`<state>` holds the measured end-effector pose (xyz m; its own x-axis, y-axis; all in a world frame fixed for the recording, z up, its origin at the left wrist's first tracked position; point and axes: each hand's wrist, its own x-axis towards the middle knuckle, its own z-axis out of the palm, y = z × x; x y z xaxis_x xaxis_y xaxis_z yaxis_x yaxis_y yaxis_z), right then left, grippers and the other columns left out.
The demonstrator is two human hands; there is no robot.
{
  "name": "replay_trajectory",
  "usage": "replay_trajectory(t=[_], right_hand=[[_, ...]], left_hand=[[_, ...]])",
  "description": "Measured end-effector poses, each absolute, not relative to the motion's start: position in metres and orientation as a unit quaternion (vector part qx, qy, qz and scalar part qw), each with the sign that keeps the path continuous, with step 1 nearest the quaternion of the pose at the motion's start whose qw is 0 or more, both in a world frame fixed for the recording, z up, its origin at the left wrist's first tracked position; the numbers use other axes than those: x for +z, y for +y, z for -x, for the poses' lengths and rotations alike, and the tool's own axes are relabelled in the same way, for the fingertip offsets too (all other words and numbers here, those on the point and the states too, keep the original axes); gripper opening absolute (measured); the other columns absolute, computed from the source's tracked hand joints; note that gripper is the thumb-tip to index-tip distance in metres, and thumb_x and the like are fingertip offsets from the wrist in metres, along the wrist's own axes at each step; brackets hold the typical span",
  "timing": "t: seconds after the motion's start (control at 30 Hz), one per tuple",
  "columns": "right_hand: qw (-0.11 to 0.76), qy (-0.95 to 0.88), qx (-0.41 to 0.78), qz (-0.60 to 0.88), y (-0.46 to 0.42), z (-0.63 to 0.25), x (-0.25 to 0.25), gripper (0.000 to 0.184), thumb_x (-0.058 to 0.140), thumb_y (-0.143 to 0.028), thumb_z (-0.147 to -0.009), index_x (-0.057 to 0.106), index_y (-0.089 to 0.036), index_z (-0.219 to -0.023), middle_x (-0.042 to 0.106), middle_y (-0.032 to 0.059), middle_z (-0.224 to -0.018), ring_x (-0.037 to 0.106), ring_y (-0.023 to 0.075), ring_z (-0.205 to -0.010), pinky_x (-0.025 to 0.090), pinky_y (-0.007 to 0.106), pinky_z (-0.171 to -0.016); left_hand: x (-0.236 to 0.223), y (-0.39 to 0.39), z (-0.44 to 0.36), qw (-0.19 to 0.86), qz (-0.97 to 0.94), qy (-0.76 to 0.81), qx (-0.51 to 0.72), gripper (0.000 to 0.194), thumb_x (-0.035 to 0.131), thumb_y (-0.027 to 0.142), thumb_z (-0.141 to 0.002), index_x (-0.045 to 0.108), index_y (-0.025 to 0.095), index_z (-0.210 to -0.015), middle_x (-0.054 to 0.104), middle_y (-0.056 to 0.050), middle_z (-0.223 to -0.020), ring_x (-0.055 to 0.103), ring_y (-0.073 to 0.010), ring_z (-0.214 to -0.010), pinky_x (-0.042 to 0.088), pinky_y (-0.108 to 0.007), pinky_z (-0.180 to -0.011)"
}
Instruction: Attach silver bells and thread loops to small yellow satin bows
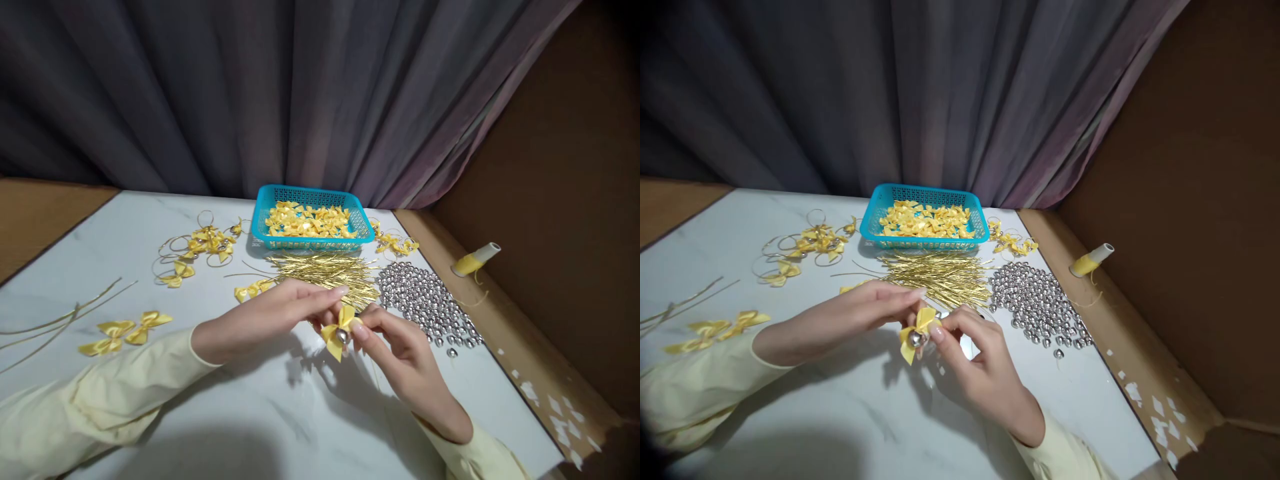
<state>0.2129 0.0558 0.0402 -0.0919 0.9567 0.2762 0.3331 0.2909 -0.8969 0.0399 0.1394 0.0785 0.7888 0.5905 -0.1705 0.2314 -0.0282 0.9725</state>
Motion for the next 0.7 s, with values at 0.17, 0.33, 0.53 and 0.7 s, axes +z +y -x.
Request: replay_trajectory(t=[0.17, 0.33, 0.53, 0.7], right_hand=[[0.488, -0.622, 0.37, 0.488, 0.06, -0.216, 0.037, 0.018, 0.05, -0.026, -0.086, 0.059, -0.017, -0.072, 0.057, 0.0007, -0.068, 0.051, 0.0113, -0.063, 0.039, 0.024, -0.061], [0.493, -0.596, 0.412, 0.482, 0.061, -0.219, 0.037, 0.019, 0.05, -0.027, -0.086, 0.059, -0.017, -0.073, 0.059, -0.0001, -0.067, 0.052, 0.0103, -0.062, 0.041, 0.024, -0.061], [0.509, -0.581, 0.392, 0.499, 0.06, -0.22, 0.038, 0.021, 0.048, -0.029, -0.087, 0.056, -0.018, -0.071, 0.055, -0.0019, -0.063, 0.049, 0.0087, -0.058, 0.04, 0.022, -0.056], [0.526, -0.623, 0.29, 0.502, 0.059, -0.22, 0.041, 0.01, 0.057, -0.026, -0.081, 0.05, -0.02, -0.084, 0.053, -0.0014, -0.076, 0.051, 0.0099, -0.067, 0.043, 0.022, -0.056]], left_hand=[[0.082, 0.14, -0.038, 0.615, -0.727, 0.279, 0.123, 0.017, 0.059, 0.03, -0.078, 0.059, 0.021, -0.093, 0.062, 0.003, -0.082, 0.056, -0.0121, -0.077, 0.041, -0.021, -0.069], [0.08, 0.139, -0.037, 0.509, -0.794, 0.29, 0.163, 0.023, 0.059, 0.029, -0.078, 0.056, 0.021, -0.099, 0.063, 0.002, -0.089, 0.057, -0.0133, -0.086, 0.042, -0.023, -0.076], [0.084, 0.135, -0.035, 0.445, -0.83, 0.284, 0.18, 0.022, 0.05, 0.029, -0.085, 0.053, 0.023, -0.106, 0.062, 0.002, -0.098, 0.057, -0.0102, -0.087, 0.043, -0.019, -0.074], [0.087, 0.129, -0.034, 0.392, -0.857, 0.278, 0.186, 0.02, 0.045, 0.027, -0.087, 0.05, 0.023, -0.106, 0.06, 0.002, -0.099, 0.057, -0.0104, -0.084, 0.04, -0.019, -0.074]])
